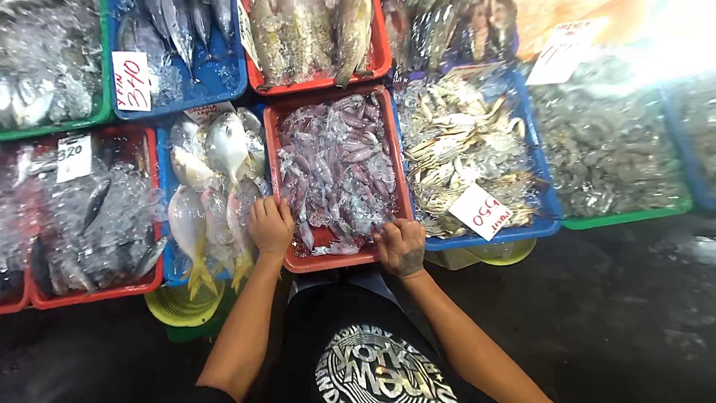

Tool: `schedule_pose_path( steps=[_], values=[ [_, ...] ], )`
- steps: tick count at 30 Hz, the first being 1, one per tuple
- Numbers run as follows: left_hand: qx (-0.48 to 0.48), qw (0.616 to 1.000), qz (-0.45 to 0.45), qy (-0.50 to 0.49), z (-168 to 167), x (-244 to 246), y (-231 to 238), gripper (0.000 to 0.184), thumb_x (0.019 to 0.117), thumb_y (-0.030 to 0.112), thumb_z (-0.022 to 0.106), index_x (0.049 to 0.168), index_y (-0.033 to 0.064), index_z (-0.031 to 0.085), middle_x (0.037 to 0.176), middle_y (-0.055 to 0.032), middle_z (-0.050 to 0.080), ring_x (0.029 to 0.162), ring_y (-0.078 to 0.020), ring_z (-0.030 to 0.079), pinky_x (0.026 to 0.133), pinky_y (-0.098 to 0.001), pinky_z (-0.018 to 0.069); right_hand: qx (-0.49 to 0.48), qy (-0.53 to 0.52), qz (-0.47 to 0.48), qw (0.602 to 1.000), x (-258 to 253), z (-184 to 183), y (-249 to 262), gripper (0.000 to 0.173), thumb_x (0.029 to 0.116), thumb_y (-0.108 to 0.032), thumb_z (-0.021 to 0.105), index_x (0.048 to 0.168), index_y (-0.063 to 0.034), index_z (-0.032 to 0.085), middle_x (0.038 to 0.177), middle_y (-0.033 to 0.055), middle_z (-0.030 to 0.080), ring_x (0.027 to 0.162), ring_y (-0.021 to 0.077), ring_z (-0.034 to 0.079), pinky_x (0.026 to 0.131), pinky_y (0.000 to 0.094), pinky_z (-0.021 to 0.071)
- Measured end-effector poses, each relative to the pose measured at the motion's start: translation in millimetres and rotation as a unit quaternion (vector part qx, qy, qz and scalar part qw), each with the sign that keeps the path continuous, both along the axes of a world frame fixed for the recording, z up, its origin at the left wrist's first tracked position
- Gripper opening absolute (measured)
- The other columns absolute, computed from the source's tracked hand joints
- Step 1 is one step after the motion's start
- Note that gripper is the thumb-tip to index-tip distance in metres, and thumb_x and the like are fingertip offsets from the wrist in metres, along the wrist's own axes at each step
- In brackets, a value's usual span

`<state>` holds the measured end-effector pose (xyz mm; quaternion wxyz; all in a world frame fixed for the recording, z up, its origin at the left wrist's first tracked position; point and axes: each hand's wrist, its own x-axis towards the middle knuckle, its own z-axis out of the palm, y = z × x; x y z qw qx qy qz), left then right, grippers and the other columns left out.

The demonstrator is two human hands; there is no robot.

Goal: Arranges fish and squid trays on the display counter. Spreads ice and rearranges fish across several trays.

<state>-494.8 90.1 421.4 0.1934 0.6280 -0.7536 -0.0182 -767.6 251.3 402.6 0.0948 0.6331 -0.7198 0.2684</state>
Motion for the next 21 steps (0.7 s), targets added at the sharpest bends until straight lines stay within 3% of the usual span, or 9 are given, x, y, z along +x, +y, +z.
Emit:
schedule_pose_path(
  steps=[2,4,7,10,13,15,18,19,21],
  values=[
    [-0.015,0.996,-0.069,0.054,13.1,6.7,18.6,0.046,0.1027,0.042,0.046,0.105,0.0031,0.070,0.101,-0.0171,0.066,0.101,-0.0354,0.064,0.090,-0.0516,0.0531,-0.009,-0.014,-0.004,1.000,1.5,9.6,3.2,0.049,0.1024,-0.055,0.041,0.109,-0.0147,0.068,0.098,0.0127,0.065,0.096,0.0319,0.062,0.089,0.0492,0.0486],
    [-0.026,0.989,-0.128,0.076,19.7,7.0,48.9,0.054,0.0996,0.052,0.042,0.102,0.0063,0.069,0.098,-0.0152,0.068,0.097,-0.0333,0.064,0.088,-0.0512,0.0516,-0.024,-0.022,-0.003,0.999,4.8,19.0,6.2,0.053,0.1022,-0.060,0.039,0.110,-0.0151,0.067,0.098,0.0121,0.063,0.096,0.0310,0.060,0.090,0.0485,0.0469],
    [-0.038,0.988,-0.143,0.048,-9.7,3.4,81.6,0.064,0.1016,0.064,0.032,0.106,0.0114,0.069,0.100,-0.0126,0.068,0.098,-0.0316,0.064,0.087,-0.0485,0.0502,-0.037,-0.036,0.002,0.999,3.6,20.0,-6.9,0.050,0.1024,-0.056,0.042,0.107,-0.0138,0.067,0.097,0.0124,0.063,0.096,0.0310,0.061,0.089,0.0478,0.0485],
    [-0.056,0.991,-0.123,0.018,-17.3,1.6,81.4,0.064,0.1024,0.064,0.030,0.106,0.0130,0.068,0.101,-0.0119,0.066,0.097,-0.0312,0.062,0.086,-0.0467,0.0490,0.014,-0.055,-0.004,0.998,-16.6,44.3,-73.0,0.037,0.0985,-0.034,0.054,0.110,-0.0032,0.072,0.104,0.0208,0.069,0.100,0.0386,0.067,0.087,0.0530,0.0564],
    [-0.028,0.992,-0.121,0.003,-14.1,2.2,78.5,0.062,0.1020,0.063,0.031,0.102,0.0149,0.070,0.101,-0.0099,0.067,0.098,-0.0303,0.062,0.085,-0.0468,0.0496,0.144,-0.088,-0.003,0.986,-38.0,63.5,-166.3,0.041,0.1015,-0.031,0.053,0.127,-0.0006,0.064,0.122,0.0243,0.064,0.117,0.0421,0.062,0.096,0.0572,0.0527],
    [-0.001,0.992,-0.127,0.006,-11.4,-0.7,74.7,0.059,0.1016,0.061,0.033,0.100,0.0160,0.070,0.102,-0.0090,0.067,0.100,-0.0302,0.063,0.086,-0.0475,0.0499,0.193,-0.099,0.006,0.976,-54.7,60.3,-226.8,0.048,0.1038,-0.033,0.053,0.136,0.0018,0.058,0.132,0.0288,0.059,0.126,0.0460,0.056,0.104,0.0597,0.0487],
    [0.044,0.992,-0.120,0.009,-3.8,0.7,76.5,0.053,0.1015,0.058,0.039,0.102,0.0155,0.071,0.106,-0.0100,0.069,0.104,-0.0319,0.064,0.089,-0.0506,0.0510,0.266,-0.057,0.011,0.962,-56.5,45.3,-286.8,0.067,0.1059,-0.048,0.044,0.141,0.0088,0.050,0.142,0.0370,0.051,0.138,0.0541,0.044,0.115,0.0667,0.0345],
    [0.052,0.992,-0.116,0.011,-3.7,1.4,77.7,0.052,0.1016,0.057,0.040,0.103,0.0155,0.072,0.107,-0.0101,0.069,0.105,-0.0319,0.064,0.091,-0.0512,0.0514,0.293,-0.050,0.011,0.955,-49.4,44.6,-292.3,0.072,0.1060,-0.053,0.039,0.144,0.0072,0.050,0.145,0.0374,0.048,0.140,0.0557,0.040,0.116,0.0700,0.0309],
    [0.054,0.992,-0.108,0.027,-3.8,2.1,79.6,0.049,0.1024,0.056,0.042,0.103,0.0161,0.071,0.108,-0.0094,0.069,0.107,-0.0303,0.064,0.095,-0.0505,0.0510,0.322,-0.064,0.019,0.944,-38.1,47.0,-291.4,0.070,0.1054,-0.058,0.036,0.141,-0.0004,0.054,0.143,0.0361,0.050,0.132,0.0571,0.048,0.103,0.0759,0.0388]
  ],
)
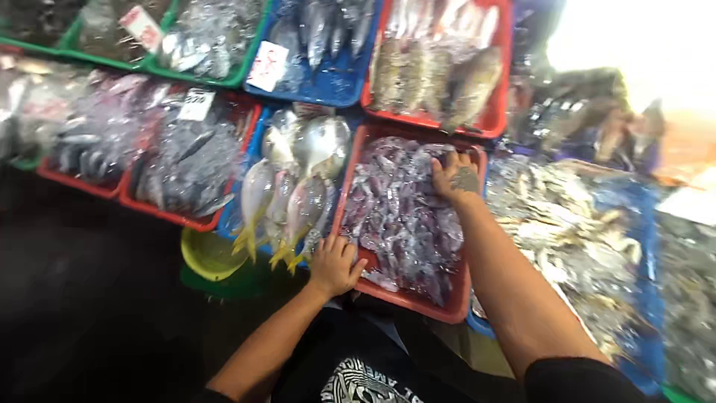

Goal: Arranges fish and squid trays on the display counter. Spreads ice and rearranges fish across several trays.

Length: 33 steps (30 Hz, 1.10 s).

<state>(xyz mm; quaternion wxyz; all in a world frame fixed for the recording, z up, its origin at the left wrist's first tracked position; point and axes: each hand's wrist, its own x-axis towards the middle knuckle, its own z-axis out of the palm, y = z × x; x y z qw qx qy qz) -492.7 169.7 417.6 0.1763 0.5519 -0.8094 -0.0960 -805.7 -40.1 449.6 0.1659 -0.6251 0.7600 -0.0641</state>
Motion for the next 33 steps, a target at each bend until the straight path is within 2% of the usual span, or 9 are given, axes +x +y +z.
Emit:
schedule_pose_path(
  steps=[5,9,12,17,21,23,25,28,33],
  values=[
    [-0.032,0.990,0.046,0.128,23.3,7.2,15.5,0.039,0.1037,0.047,0.047,0.100,0.0154,0.071,0.104,-0.0076,0.067,0.105,-0.0260,0.063,0.095,-0.0453,0.0511,-0.059,-0.031,0.053,0.996,0.8,12.5,8.9,0.054,0.1055,-0.048,0.042,0.130,-0.0053,0.064,0.129,0.0315,0.061,0.124,0.0513,0.056,0.103,0.0706,0.0431],
    [-0.036,0.980,0.101,0.169,34.2,21.3,35.7,0.036,0.1036,0.043,0.048,0.099,0.0137,0.069,0.103,-0.0078,0.065,0.104,-0.0242,0.062,0.092,-0.0427,0.0519,-0.042,0.054,-0.025,0.997,-11.2,2.1,-10.1,0.077,0.1042,-0.058,0.034,0.147,0.0034,0.049,0.152,0.0349,0.043,0.145,0.0494,0.038,0.119,0.0617,0.0297],
    [0.004,0.974,0.151,0.169,36.2,36.2,50.7,0.035,0.1037,0.041,0.050,0.102,0.0121,0.069,0.105,-0.0082,0.064,0.105,-0.0228,0.062,0.092,-0.0425,0.0530,-0.021,0.049,-0.049,0.997,-6.0,-6.0,-20.3,0.087,0.1030,-0.064,0.033,0.151,0.0084,0.040,0.151,0.0348,0.044,0.145,0.0466,0.040,0.121,0.0589,0.0294],
    [0.051,0.957,0.215,0.187,37.8,59.9,79.5,0.030,0.1025,0.037,0.055,0.100,0.0103,0.069,0.106,-0.0089,0.064,0.104,-0.0220,0.063,0.093,-0.0418,0.0542,0.022,-0.020,-0.044,0.999,-12.4,2.7,-23.7,0.078,0.1057,-0.061,0.033,0.147,0.0032,0.050,0.145,0.0332,0.052,0.140,0.0467,0.047,0.116,0.0639,0.0343],
    [0.022,0.931,0.313,0.189,42.0,85.2,93.0,0.028,0.1002,0.031,0.059,0.102,0.0053,0.069,0.105,-0.0126,0.065,0.099,-0.0236,0.065,0.087,-0.0414,0.0577,0.038,0.001,-0.007,0.999,-17.1,2.7,-21.0,0.069,0.1087,-0.052,0.032,0.146,0.0038,0.050,0.150,0.0360,0.044,0.144,0.0490,0.039,0.118,0.0627,0.0313],
    [0.075,0.867,0.420,0.255,40.0,102.8,94.4,0.032,0.1022,0.026,0.057,0.111,-0.0039,0.064,0.108,-0.0184,0.064,0.097,-0.0249,0.066,0.085,-0.0410,0.0577,0.042,0.021,-0.001,0.999,-6.3,15.6,-7.6,0.065,0.1095,-0.048,0.034,0.144,0.0050,0.052,0.150,0.0366,0.043,0.144,0.0499,0.038,0.118,0.0629,0.0309],
    [0.162,0.724,0.540,0.397,33.4,126.2,86.7,0.043,0.1082,0.028,0.050,0.129,-0.0091,0.053,0.115,-0.0226,0.063,0.096,-0.0264,0.067,0.084,-0.0428,0.0579,-0.034,0.019,0.023,0.999,17.2,38.1,28.1,0.056,0.1064,-0.040,0.045,0.137,0.0054,0.057,0.144,0.0379,0.047,0.139,0.0532,0.042,0.117,0.0641,0.0319],
    [0.188,0.503,0.611,0.581,24.3,170.0,61.6,0.049,0.1119,0.036,0.041,0.145,0.0008,0.041,0.120,-0.0196,0.060,0.095,-0.0274,0.067,0.080,-0.0445,0.0590,-0.117,-0.032,0.125,0.985,79.7,57.4,109.5,0.046,0.1028,-0.036,0.051,0.123,0.0025,0.067,0.123,0.0301,0.064,0.120,0.0463,0.060,0.107,0.0606,0.0453],
    [0.237,0.452,0.522,0.683,26.5,215.7,10.3,0.042,0.1082,0.022,0.049,0.144,0.0018,0.044,0.134,-0.0222,0.059,0.112,-0.0331,0.066,0.089,-0.0493,0.0593,-0.049,-0.155,0.160,0.974,189.9,22.0,239.5,0.035,0.0907,-0.040,0.070,0.096,-0.0055,0.074,0.092,0.0115,0.071,0.089,0.0279,0.070,0.082,0.0501,0.0595]
  ],
)
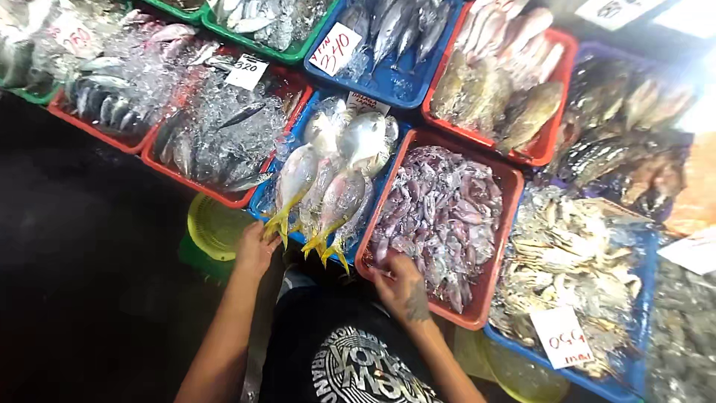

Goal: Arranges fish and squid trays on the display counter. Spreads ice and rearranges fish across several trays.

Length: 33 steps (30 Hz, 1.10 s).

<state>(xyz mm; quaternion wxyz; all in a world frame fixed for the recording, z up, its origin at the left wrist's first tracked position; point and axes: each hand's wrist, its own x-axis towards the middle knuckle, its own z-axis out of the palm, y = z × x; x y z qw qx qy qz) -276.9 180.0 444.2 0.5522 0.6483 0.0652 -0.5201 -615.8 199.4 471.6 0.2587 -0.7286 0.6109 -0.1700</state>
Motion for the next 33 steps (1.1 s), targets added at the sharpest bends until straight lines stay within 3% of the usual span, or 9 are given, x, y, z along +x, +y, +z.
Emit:
schedule_pose_path(
  steps=[3,5,7,12,16,20,24,27,33],
  values=[
    [0.059,0.997,-0.038,-0.015,5.7,1.5,-12.6,0.039,0.1093,0.022,0.051,0.139,-0.0022,0.046,0.130,-0.0230,0.060,0.109,-0.0310,0.066,0.088,-0.0464,0.0594,0.120,-0.156,-0.233,0.952,42.7,-0.7,40.5,0.030,0.0898,-0.026,0.072,0.095,0.0015,0.063,0.074,0.0062,0.064,0.063,0.0165,0.062,0.060,0.0386,0.0556],
    [0.082,0.995,-0.049,-0.030,10.6,4.6,-21.5,0.037,0.1085,0.019,0.053,0.136,-0.0058,0.048,0.125,-0.0241,0.060,0.106,-0.0301,0.067,0.087,-0.0453,0.0596,0.193,-0.341,-0.466,0.794,64.6,2.8,38.4,0.026,0.1019,-0.018,0.062,0.110,0.0015,0.046,0.073,0.0082,0.060,0.056,0.0185,0.062,0.053,0.0393,0.0582],
    [0.097,0.993,-0.061,-0.028,14.9,3.7,-27.3,0.035,0.1081,0.017,0.054,0.133,-0.0065,0.047,0.121,-0.0238,0.060,0.102,-0.0291,0.066,0.085,-0.0445,0.0591,0.154,-0.423,-0.615,0.648,78.8,11.9,26.1,0.029,0.1046,-0.020,0.059,0.119,-0.0059,0.038,0.080,0.0098,0.057,0.058,0.0222,0.064,0.055,0.0452,0.0610],
    [0.125,0.989,-0.073,0.026,22.9,10.2,-37.6,0.038,0.1115,0.022,0.045,0.142,-0.0013,0.041,0.136,-0.0237,0.052,0.117,-0.0321,0.060,0.092,-0.0486,0.0562,0.085,-0.426,-0.749,0.501,70.5,-2.8,27.2,0.056,0.0996,-0.029,0.068,0.140,-0.0025,0.038,0.115,0.0180,0.053,0.085,0.0278,0.064,0.072,0.0454,0.0599],
    [0.113,0.989,-0.077,0.062,22.7,10.5,-37.9,0.039,0.1124,0.024,0.042,0.145,0.0024,0.038,0.137,-0.0205,0.052,0.121,-0.0295,0.058,0.097,-0.0465,0.0538,0.032,-0.416,-0.769,0.485,35.7,-21.5,15.9,0.024,0.1038,-0.028,0.056,0.117,-0.0080,0.051,0.087,0.0058,0.057,0.070,0.0155,0.060,0.061,0.0347,0.0544],
    [0.123,0.982,-0.113,0.084,22.4,0.3,-28.6,0.045,0.1123,0.035,0.041,0.146,0.0053,0.037,0.127,-0.0194,0.058,0.106,-0.0286,0.064,0.087,-0.0454,0.0562,0.025,-0.414,-0.789,0.453,41.2,-24.9,7.8,0.026,0.1008,-0.018,0.056,0.124,-0.0098,0.048,0.099,0.0091,0.055,0.080,0.0188,0.059,0.065,0.0370,0.0531],
    [0.121,0.972,-0.088,0.180,16.4,-27.8,-22.6,0.062,0.1076,0.036,0.055,0.157,0.0137,0.025,0.148,-0.0189,0.047,0.129,-0.0342,0.055,0.103,-0.0544,0.0513,0.052,-0.416,-0.782,0.462,34.7,-22.3,7.4,0.030,0.0972,-0.014,0.054,0.126,-0.0108,0.045,0.100,0.0108,0.055,0.081,0.0205,0.060,0.065,0.0387,0.0545],
    [0.124,0.976,-0.050,0.173,21.1,-38.8,-26.2,0.068,0.1018,0.029,0.065,0.156,0.0169,0.027,0.147,-0.0170,0.049,0.130,-0.0338,0.055,0.101,-0.0556,0.0520,0.049,-0.404,-0.772,0.488,28.2,-21.0,8.6,0.042,0.0946,-0.009,0.055,0.134,-0.0118,0.040,0.107,0.0124,0.056,0.085,0.0220,0.062,0.064,0.0410,0.0558],
    [0.096,0.986,0.020,0.136,44.8,-58.9,-35.7,0.059,0.1054,0.025,0.059,0.156,0.0189,0.029,0.146,-0.0167,0.052,0.129,-0.0332,0.057,0.099,-0.0572,0.0530,0.024,-0.449,-0.749,0.487,22.6,-13.7,5.0,0.054,0.0982,-0.008,0.052,0.148,-0.0134,0.030,0.125,0.0161,0.056,0.105,0.0272,0.064,0.081,0.0494,0.0591]
  ],
)
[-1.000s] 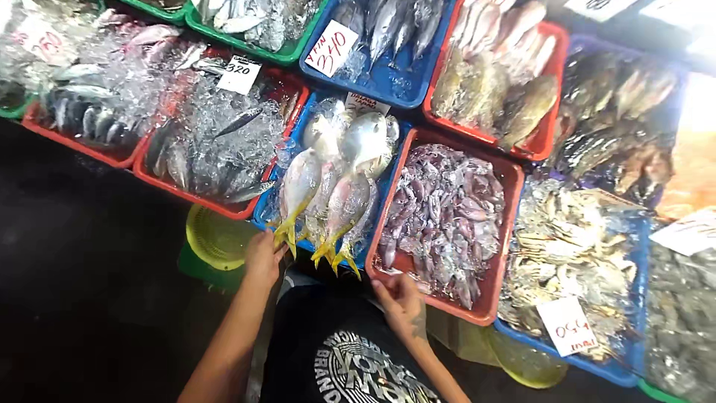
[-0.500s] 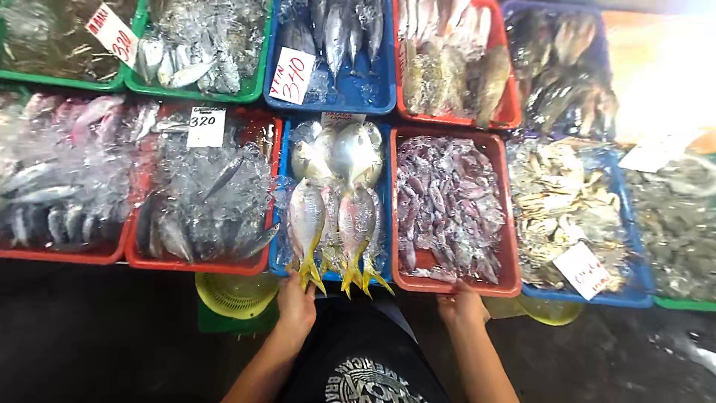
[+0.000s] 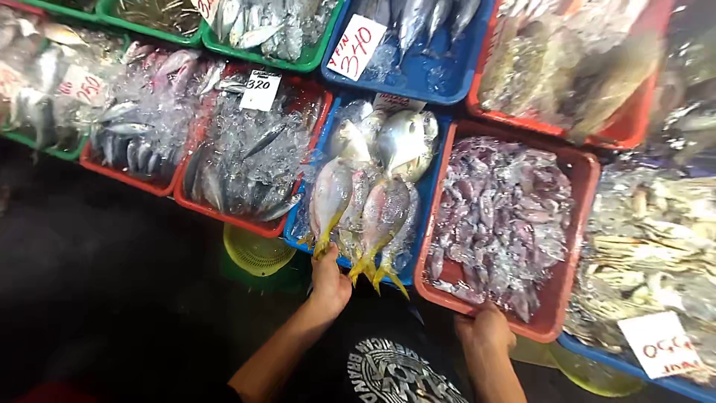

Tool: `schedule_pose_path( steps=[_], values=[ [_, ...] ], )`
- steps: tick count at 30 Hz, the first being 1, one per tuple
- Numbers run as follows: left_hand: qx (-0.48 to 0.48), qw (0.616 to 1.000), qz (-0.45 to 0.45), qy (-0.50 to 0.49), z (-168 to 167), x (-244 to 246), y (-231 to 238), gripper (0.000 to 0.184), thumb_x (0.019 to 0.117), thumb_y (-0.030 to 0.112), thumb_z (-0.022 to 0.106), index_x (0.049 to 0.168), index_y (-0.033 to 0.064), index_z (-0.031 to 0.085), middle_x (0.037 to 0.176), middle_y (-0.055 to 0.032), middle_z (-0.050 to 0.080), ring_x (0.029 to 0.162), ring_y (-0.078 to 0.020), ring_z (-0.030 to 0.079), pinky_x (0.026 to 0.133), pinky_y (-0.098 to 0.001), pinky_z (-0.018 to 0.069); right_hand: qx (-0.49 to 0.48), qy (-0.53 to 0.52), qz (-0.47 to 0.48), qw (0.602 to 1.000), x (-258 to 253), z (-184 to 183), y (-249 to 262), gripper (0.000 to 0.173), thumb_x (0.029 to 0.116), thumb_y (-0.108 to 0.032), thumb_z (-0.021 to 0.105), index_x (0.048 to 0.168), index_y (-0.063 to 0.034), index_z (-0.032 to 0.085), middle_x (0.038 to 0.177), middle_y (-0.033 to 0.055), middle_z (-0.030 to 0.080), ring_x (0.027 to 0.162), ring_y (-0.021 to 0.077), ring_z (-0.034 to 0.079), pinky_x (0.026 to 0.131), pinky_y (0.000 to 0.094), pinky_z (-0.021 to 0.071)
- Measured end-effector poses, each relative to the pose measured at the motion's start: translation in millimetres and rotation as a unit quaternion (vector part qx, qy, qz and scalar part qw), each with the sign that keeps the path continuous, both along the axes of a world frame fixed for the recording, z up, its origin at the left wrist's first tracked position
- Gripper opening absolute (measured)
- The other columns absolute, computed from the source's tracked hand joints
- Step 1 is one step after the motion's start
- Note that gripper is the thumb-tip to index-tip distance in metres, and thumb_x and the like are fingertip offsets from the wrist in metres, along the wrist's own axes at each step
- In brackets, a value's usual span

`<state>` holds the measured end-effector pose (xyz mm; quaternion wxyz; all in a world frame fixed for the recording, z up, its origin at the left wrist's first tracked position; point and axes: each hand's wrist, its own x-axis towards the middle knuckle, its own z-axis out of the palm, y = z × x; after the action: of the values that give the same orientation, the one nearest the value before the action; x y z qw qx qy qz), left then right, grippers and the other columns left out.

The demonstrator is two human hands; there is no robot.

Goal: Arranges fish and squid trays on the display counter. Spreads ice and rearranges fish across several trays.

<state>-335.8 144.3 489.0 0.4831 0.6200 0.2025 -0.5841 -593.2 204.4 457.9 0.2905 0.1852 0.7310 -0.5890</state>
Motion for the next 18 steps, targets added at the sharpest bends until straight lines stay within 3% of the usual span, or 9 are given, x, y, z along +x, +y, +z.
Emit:
schedule_pose_path(
  steps=[5,12,18],
  values=[
    [0.012,1.000,0.003,-0.008,3.3,-3.7,-4.2,0.059,0.1052,0.029,0.059,0.155,0.0210,0.029,0.140,-0.0184,0.056,0.121,-0.0359,0.062,0.092,-0.0598,0.0558,-0.011,-0.020,-0.023,0.999,-2.5,5.9,-1.9,0.056,0.0958,-0.004,0.054,0.145,-0.0149,0.031,0.122,0.0170,0.058,0.101,0.0290,0.066,0.075,0.0505,0.0599],
    [-0.016,1.000,0.013,-0.021,10.7,-7.6,-2.0,0.061,0.1060,0.026,0.057,0.158,0.0231,0.024,0.140,-0.0188,0.056,0.121,-0.0359,0.062,0.093,-0.0589,0.0561,-0.011,-0.031,-0.019,0.999,-6.4,7.0,0.3,0.051,0.0961,-0.004,0.054,0.142,-0.0150,0.034,0.117,0.0158,0.059,0.096,0.0274,0.067,0.071,0.0489,0.0597],
    [-0.044,0.997,0.018,-0.057,23.8,-13.0,-1.4,0.068,0.1055,0.020,0.058,0.160,0.0241,0.018,0.147,-0.0176,0.049,0.127,-0.0339,0.058,0.096,-0.0568,0.0540,-0.022,-0.041,-0.016,0.999,-8.8,8.2,2.8,0.050,0.0940,-0.002,0.053,0.140,-0.0136,0.037,0.118,0.0161,0.058,0.099,0.0277,0.066,0.075,0.0499,0.0597]
  ],
)
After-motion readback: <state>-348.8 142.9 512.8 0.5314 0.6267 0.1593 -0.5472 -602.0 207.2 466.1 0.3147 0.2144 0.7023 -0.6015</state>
